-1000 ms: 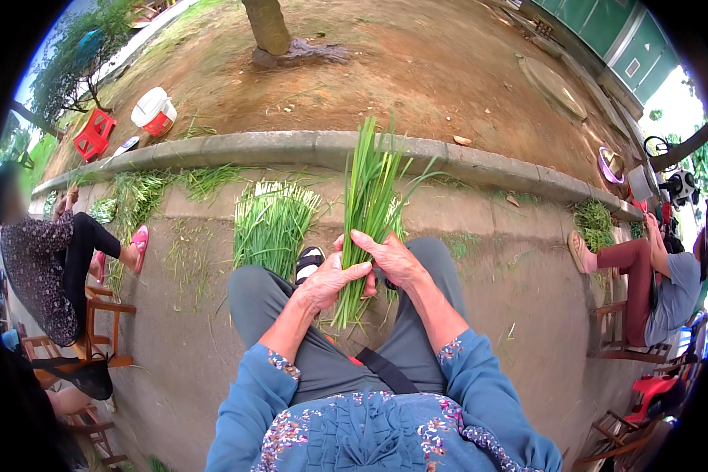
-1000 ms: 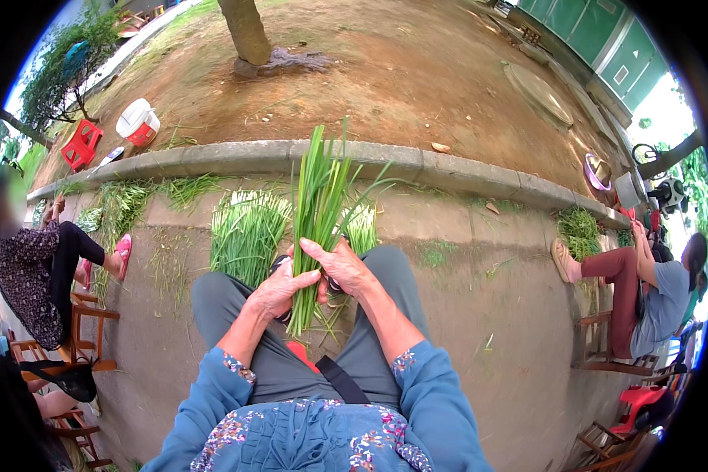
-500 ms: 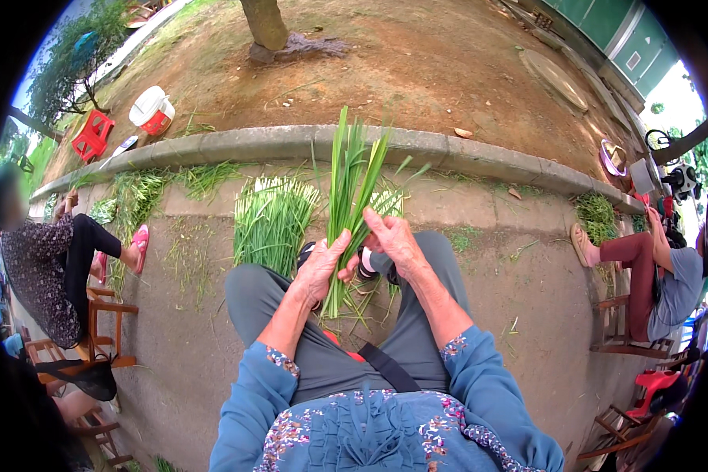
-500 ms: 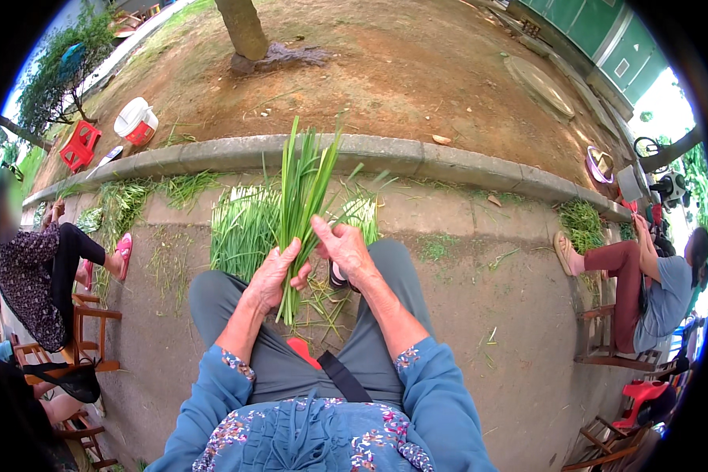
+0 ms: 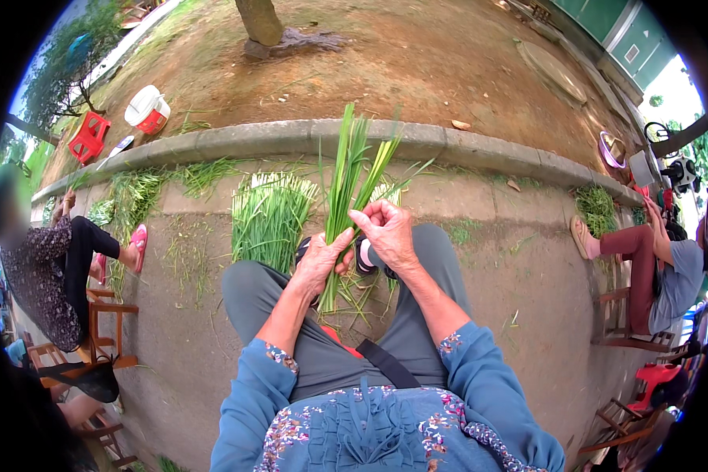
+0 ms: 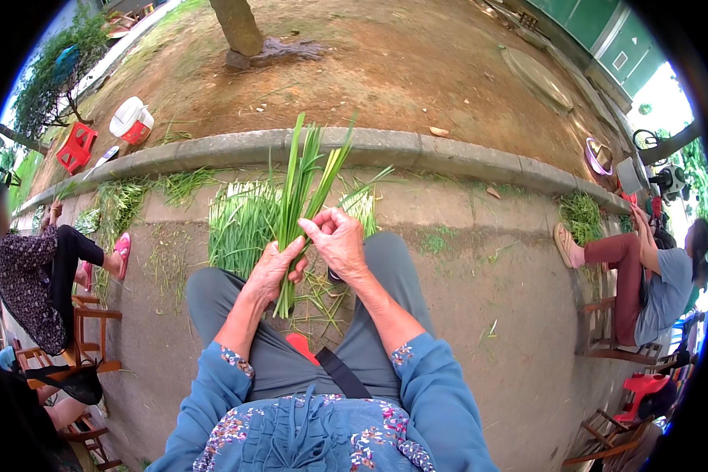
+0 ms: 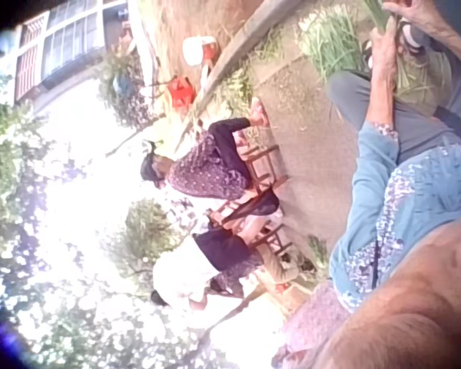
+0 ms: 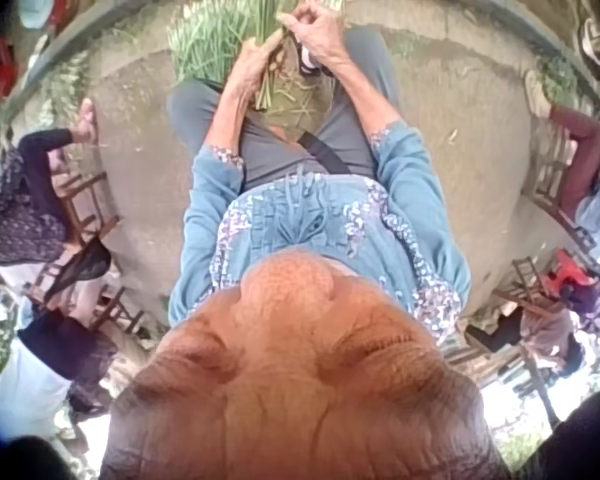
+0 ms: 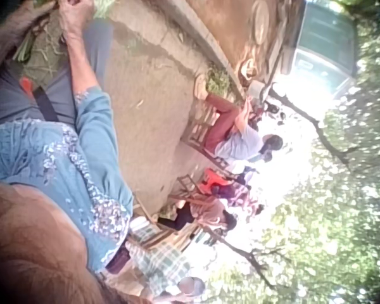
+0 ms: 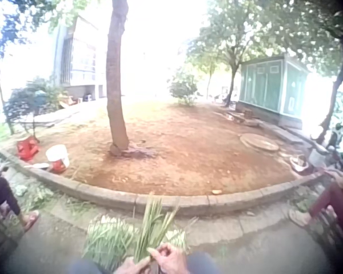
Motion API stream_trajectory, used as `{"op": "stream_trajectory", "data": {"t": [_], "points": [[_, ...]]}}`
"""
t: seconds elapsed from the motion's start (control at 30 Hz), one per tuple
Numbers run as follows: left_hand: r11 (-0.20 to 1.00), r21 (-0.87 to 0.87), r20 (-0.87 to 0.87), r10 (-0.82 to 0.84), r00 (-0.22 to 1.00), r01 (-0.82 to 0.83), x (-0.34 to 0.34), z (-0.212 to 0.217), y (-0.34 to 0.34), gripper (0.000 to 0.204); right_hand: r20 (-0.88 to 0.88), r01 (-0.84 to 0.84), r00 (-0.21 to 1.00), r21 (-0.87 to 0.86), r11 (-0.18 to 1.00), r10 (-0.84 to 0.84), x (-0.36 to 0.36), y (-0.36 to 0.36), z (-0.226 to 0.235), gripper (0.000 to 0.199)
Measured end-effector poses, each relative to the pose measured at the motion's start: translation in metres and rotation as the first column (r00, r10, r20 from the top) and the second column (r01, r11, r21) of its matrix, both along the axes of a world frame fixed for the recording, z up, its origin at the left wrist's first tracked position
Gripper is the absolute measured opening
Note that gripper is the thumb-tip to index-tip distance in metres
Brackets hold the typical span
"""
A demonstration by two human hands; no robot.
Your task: The person sits outdoors and cleans bundles of green leaves by hand, separating individual stems and picking off damaged parts.
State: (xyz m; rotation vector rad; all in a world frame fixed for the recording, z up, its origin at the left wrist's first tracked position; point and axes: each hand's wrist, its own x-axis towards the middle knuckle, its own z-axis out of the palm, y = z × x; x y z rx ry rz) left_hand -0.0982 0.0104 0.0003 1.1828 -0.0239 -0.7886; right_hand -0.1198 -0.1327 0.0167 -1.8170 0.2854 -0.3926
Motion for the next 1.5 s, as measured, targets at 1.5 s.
{"op": "stream_trajectory", "data": {"t": [1.5], "points": [[0.992,-0.105,-0.205,0.043,0.978,-0.065,0.007,0.009,0.003,0.024,0.122,-0.264,0.964,0.455,0.850,0.235,0.001,-0.004,-0.001,0.010]]}}
